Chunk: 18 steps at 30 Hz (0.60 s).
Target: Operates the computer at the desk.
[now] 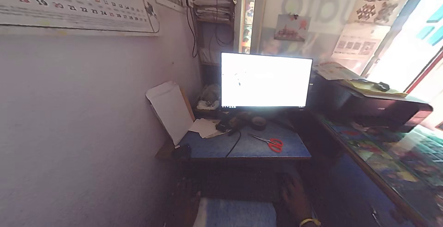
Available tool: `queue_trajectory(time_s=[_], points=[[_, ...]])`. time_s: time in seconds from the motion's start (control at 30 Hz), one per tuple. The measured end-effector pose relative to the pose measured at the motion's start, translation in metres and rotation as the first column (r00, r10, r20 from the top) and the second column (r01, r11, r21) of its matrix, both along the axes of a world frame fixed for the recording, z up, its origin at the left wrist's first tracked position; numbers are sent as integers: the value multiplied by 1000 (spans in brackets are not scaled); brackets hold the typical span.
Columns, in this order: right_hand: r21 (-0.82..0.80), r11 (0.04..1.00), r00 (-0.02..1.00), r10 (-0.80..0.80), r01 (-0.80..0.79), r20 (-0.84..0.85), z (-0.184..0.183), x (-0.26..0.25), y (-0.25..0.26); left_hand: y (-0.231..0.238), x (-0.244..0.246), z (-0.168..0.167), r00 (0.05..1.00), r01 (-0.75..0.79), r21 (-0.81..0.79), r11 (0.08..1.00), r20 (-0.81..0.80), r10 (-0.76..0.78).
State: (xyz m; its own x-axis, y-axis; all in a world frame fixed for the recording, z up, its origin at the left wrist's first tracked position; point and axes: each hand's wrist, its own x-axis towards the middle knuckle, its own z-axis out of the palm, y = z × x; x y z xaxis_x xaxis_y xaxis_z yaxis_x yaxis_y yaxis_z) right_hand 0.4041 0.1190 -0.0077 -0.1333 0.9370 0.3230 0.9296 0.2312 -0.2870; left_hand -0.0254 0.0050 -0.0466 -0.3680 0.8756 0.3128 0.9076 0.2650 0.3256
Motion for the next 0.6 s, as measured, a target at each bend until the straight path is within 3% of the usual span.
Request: queue_trajectory(time_s=[0.6], points=[[-18,999,999,-34,34,-22,2,-2,-1,4,0,3,1000,2,-11,1000,5,-2]])
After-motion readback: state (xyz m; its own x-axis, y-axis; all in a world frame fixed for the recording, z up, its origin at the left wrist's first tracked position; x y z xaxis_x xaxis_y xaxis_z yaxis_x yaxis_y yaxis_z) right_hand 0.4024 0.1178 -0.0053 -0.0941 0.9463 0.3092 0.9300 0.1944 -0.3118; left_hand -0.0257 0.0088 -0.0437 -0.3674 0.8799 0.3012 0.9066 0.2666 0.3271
